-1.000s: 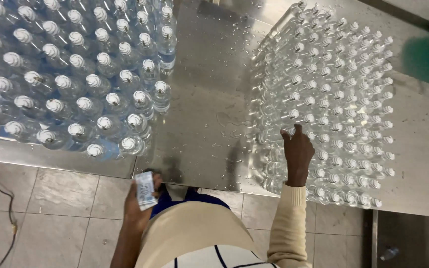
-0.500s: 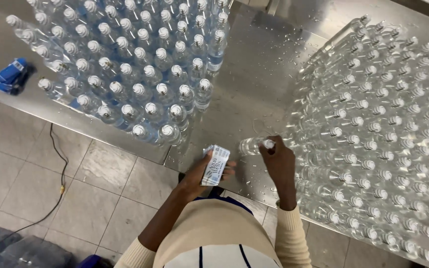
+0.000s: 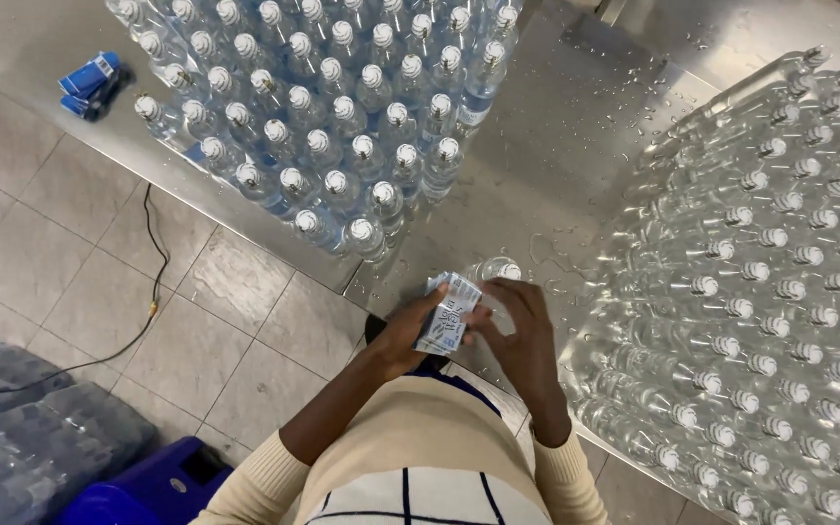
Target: Applying adhesive labels to plastic water bottles manually at a production table.
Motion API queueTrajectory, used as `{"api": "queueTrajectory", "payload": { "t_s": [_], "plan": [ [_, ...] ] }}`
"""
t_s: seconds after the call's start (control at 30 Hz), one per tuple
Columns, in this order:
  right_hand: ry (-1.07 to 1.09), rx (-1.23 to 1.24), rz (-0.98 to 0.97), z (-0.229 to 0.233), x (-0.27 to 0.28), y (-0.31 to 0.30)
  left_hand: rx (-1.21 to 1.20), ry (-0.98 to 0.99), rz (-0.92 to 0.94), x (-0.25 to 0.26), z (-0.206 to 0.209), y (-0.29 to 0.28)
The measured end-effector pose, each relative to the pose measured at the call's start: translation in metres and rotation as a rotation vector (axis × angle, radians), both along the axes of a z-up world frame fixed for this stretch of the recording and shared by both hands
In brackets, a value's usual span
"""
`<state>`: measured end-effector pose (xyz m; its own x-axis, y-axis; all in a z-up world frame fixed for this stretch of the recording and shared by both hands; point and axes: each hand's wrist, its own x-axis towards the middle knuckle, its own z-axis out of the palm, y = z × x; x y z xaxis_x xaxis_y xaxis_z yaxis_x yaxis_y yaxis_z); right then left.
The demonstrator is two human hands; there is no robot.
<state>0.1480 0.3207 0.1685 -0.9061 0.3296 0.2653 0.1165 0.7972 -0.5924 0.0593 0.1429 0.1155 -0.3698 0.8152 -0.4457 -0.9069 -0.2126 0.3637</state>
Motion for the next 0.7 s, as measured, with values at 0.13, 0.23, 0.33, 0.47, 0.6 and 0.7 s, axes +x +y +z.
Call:
{"api": "queueTrajectory", "payload": {
  "t_s": [0.13,0.23,0.33,0.47,0.6,0.7],
  "plan": [
    [0.083,-0.354,0.097,0.004,-0.001,-0.024,-0.234,-0.016,-0.124,-0.003,0.066,0.008],
    [0.106,-0.409,0.018,-0.008,0.001,-0.016,-0.268,0.005,-0.147,0.003,0.026,0.011],
    [0.134,-0.429,-0.057,0.008,0.002,-0.013,-0.197,0.015,-0.083,0.008,0.007,0.012],
    [0.228,-0.443,-0.144,0.018,0.002,-0.013,-0.453,0.242,-0.115,-0.004,0.060,0.021],
    [0.322,-0.382,-0.176,0.011,0.003,-0.002,-0.520,0.361,-0.069,-0.017,0.052,0.036],
    [0.438,-0.361,-0.166,-0.006,0.003,0.008,-0.564,0.630,-0.128,-0.027,0.024,0.057]
  ]
}}
